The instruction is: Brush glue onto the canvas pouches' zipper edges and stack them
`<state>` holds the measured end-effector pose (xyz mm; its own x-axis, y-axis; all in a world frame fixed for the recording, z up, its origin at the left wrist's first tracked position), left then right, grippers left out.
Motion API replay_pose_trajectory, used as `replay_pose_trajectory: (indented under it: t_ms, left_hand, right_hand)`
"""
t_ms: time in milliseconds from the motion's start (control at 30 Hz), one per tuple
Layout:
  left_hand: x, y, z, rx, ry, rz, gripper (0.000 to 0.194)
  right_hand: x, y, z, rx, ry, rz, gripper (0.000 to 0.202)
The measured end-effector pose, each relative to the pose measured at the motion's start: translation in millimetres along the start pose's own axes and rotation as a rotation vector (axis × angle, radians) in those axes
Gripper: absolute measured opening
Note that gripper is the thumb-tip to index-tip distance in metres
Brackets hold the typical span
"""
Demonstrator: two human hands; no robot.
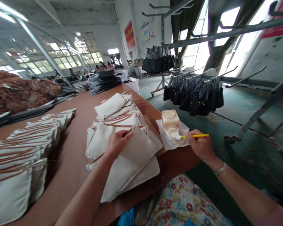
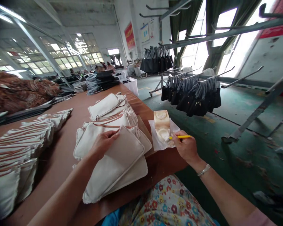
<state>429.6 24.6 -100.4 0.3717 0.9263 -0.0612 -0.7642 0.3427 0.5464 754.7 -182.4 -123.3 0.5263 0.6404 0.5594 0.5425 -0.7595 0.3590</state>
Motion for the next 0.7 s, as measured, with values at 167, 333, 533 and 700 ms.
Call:
replay_pose_trajectory:
  t_ms: [167, 333, 533, 700]
  left_hand:
    - [-34.9, -28.5, 22.4, -0.142, -0.064, -0.211, 0.055]
    - [-64.6, -39.2, 52.1, -0.029, -0.242, -0.277, 0.038]
    - [-83.3, -44.7, 56.3, -0.074, -0.267, -0.340, 0.031]
    - [-88.4, -44.7, 56.6, -0.086, -0.290, -0.315, 0.030]
  right_hand:
    - [13.2, 0.2, -68.2, 0.506, -0.101, -0.006, 0.024]
    - [21.7, -21.8, -138.5, 0.588, 0.057, -0.173, 0.019]
    - [22.2, -20.9, -156.2, 0.417, 0.220, -0.149, 0.018]
    - [21.9, -2.0, -154.4, 0.443, 0.158, -0.078, 0.021]
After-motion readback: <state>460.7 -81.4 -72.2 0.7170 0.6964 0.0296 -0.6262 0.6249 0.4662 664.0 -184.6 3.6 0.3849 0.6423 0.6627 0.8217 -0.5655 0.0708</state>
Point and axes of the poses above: each hand's wrist, its own x-axis towards the middle knuckle, its own y-axis out of the back of the hand, z = x × y, the point moved 9 cm from there along x, towards the middle knuckle, and after that the axes turned 2 degrees about x, right-handed, at the moved point
